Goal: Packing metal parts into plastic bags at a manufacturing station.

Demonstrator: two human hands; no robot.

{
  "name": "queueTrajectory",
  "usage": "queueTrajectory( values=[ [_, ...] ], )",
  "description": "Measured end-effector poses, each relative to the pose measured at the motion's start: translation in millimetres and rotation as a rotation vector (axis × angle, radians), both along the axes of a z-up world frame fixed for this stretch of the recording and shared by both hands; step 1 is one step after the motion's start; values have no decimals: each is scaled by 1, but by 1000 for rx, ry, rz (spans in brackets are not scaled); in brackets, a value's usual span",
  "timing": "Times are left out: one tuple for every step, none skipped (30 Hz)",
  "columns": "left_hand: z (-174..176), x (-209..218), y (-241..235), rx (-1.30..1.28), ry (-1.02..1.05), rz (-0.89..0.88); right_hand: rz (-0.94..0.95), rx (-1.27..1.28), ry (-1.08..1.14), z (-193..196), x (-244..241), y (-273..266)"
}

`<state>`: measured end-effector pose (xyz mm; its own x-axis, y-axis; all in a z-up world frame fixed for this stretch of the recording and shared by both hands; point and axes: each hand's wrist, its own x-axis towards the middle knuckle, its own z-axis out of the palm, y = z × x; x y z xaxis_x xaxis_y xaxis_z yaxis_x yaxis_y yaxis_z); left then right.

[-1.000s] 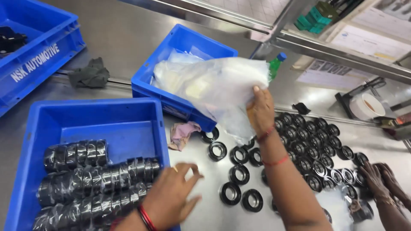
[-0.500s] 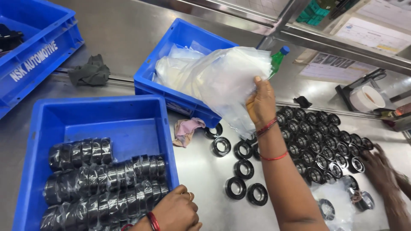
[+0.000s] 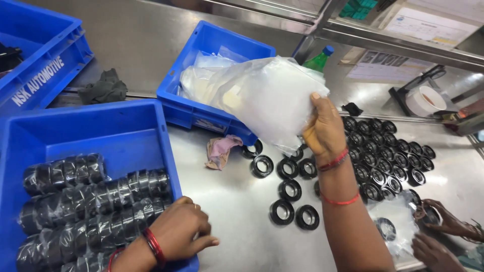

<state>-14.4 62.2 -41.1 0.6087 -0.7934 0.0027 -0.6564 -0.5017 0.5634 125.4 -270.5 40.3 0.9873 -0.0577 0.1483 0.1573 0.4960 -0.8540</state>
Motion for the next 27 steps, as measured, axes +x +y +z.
queueTrajectory(
  values=[
    [-3,0,-2,-83,88,64,6,-22,7,8,-16,2],
    [-7,0,-4,-165,177,128,12,-43,14,15,-32,3],
    [-22,6,-12,-164,194,124,7,-44,31,17,-46,4],
    [-38,11,-20,-435,382,165,47,-61,61,19,-59,5],
    [-56,12,-26,-698,578,215,88,-70,99,17,-76,7],
    [-57,16,-31,-688,602,221,83,-62,124,11,-88,9],
    [-60,20,-37,-910,857,106,120,-62,188,4,-100,12],
    [-64,23,-43,-1133,1110,-12,157,-61,252,-1,-113,13],
    [-44,16,-49,-1132,1128,6,161,-53,273,-17,-119,8],
    [-24,10,-57,-1183,1170,6,209,-105,296,-32,-126,2],
    [-3,8,-64,-1236,1198,7,264,-156,308,-46,-129,-3],
    [-2,5,-68,-1235,1202,25,275,-147,319,-58,-136,-9],
    [-2,2,-73,-1221,1177,115,329,-177,350,-69,-139,-14],
    [0,-1,-78,-1205,1152,204,384,-208,380,-79,-143,-19],
    [-3,-3,-82,-1212,1135,223,406,-205,374,-78,-145,-18],
    [-6,-5,-86,-1162,1099,328,442,-192,395,-78,-147,-17],
    [-9,-9,-92,-1109,1072,437,478,-179,427,-77,-150,-18],
    [-12,-15,-98,-1116,1064,462,502,-177,430,-78,-152,-20],
    [-14,-18,-105,-1124,996,520,538,-233,442,-77,-151,-24],
    [-15,-20,-111,-1130,927,579,573,-289,452,-76,-149,-27],
    [-16,-23,-117,-1133,905,592,592,-287,438,-82,-149,-34],
    [-18,-27,-122,-1148,835,612,626,-278,423,-89,-148,-40],
    [-20,-31,-127,-1161,770,633,661,-267,415,-96,-149,-46],
    [-17,-36,-131,-1162,755,649,680,-264,408,-97,-148,-50],
    [-14,-41,-137,-1165,728,672,680,-260,409,-99,-148,-54],
    [-12,-46,-142,-1169,701,694,680,-256,410,-102,-148,-59],
    [-8,-50,-147,-1169,692,707,694,-253,409,-99,-149,-61]
  ],
)
